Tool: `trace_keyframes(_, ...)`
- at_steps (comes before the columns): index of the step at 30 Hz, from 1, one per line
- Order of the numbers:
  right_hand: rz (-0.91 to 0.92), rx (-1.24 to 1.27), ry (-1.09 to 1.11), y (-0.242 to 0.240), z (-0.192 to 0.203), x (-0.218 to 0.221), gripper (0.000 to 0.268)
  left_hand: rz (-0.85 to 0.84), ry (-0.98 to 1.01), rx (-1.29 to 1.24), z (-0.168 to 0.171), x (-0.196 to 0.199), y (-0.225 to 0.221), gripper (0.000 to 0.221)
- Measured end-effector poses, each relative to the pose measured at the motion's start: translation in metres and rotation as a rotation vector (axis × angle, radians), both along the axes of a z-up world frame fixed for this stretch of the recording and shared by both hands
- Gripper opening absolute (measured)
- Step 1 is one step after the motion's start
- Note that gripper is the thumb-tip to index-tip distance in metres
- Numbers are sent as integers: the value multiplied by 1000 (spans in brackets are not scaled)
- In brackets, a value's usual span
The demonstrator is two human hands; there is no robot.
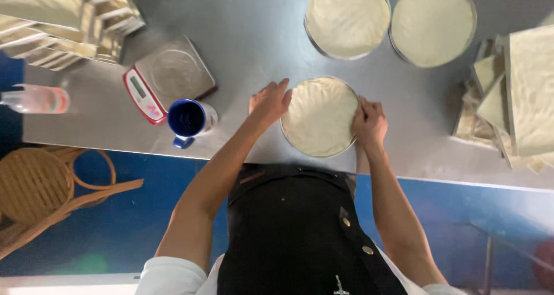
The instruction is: The person presses pieces of dough into circular metal pans using their hands on a stainless steel countertop.
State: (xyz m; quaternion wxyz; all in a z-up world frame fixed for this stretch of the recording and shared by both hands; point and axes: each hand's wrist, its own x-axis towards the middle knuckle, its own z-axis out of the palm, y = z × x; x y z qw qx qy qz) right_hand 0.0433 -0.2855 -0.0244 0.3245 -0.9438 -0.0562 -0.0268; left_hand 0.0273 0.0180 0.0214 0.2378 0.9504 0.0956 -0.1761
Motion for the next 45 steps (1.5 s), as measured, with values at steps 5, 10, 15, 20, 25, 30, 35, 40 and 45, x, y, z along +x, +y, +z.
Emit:
trace_keyframes(5, 106, -79, -149, 13, 17, -5, 40, 36, 1, -291, -27, -9, -14, 44)
trace_keyframes(10, 521, -386, -78, 83, 13, -31, 62, -34, -185, -476, -40, -7, -2, 40)
trace_keyframes(15, 488, -291, 80, 106, 12, -28, 57, 20, -16, -589, -19, -6, 4, 44)
trace_keyframes(20, 555, -298, 100, 116, 0, -19, 60, 79, 77, -605, -3, -1, 0, 41)
trace_keyframes(25, 510, -392, 30, 121, -7, 2, 60, 14, 18, -552, -5, 1, 0, 46)
trace_keyframes(30, 437, -366, -10, 125, -9, 21, 65, 143, 129, -734, -3, 0, 1, 50)
trace_keyframes(35, 301, -227, 170, 107, 0, 13, 55, 79, 140, -778, 3, -7, 1, 56)
trace_keyframes(40, 386, -382, 44, 82, 20, -26, 65, -2, 145, -630, 10, 0, -2, 54)
trace_keyframes(45, 302, -229, 118, 85, 16, -25, 61, -13, 226, -619, 10, -1, 0, 52)
